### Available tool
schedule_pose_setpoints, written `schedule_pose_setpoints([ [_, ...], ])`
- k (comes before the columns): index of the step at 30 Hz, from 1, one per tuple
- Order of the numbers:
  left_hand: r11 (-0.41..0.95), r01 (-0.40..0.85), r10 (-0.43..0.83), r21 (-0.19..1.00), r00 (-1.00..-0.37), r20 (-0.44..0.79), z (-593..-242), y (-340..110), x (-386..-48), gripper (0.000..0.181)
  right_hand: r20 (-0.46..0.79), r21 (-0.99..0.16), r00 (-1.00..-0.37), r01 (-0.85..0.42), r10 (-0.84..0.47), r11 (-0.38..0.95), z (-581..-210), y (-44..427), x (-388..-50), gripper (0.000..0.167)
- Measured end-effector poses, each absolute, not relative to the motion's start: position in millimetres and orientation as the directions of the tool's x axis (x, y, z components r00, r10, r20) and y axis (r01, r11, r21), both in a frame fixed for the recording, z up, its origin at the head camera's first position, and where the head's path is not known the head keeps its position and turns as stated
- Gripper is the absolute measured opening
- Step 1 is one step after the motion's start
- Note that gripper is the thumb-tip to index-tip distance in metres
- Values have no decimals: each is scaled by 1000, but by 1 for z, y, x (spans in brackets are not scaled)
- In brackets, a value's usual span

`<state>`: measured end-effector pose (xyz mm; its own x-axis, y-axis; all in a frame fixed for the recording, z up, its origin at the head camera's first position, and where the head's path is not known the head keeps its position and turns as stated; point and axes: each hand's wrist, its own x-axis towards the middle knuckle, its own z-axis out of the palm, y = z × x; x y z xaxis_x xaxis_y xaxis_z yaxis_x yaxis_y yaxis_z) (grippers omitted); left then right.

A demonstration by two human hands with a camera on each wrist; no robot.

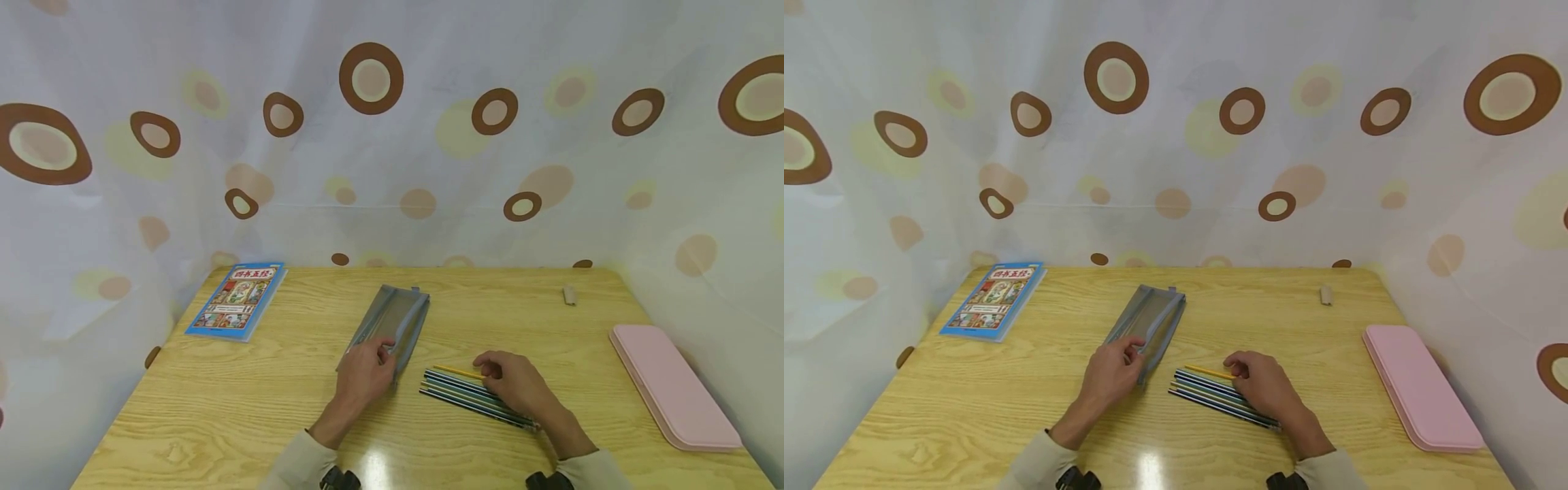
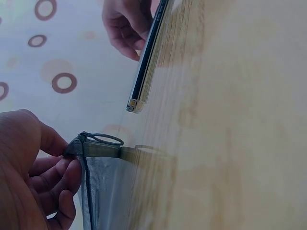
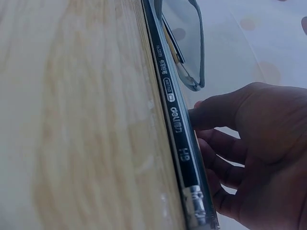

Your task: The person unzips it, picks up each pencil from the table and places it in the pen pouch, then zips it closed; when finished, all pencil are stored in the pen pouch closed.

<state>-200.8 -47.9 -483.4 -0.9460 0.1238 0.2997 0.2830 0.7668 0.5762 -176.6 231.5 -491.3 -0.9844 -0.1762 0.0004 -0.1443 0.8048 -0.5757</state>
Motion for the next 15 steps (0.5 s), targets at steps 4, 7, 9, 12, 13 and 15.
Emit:
schedule_pose_setpoints([
  [4,761,279,125,586,-949,289,-483,-47,-200,22,-15,-568,-983,-141,-182,811,-492,233,-177,27],
  [7,759,276,126,589,-951,284,-483,-47,-199,22,-8,-566,-983,-148,-185,811,-492,233,-178,27],
  [9,760,277,126,588,-950,284,-484,-47,-199,22,22,-567,-982,-169,-190,806,-491,232,-178,27],
  [12,764,278,126,583,-950,287,-485,-47,-200,22,86,-567,-974,-219,-207,794,-489,230,-179,26],
  [13,764,278,126,582,-950,287,-485,-47,-200,22,109,-563,-971,-237,-213,792,-488,230,-179,26],
  [15,763,275,127,584,-951,282,-485,-47,-200,23,147,-559,-963,-268,-225,784,-487,230,-180,26],
])
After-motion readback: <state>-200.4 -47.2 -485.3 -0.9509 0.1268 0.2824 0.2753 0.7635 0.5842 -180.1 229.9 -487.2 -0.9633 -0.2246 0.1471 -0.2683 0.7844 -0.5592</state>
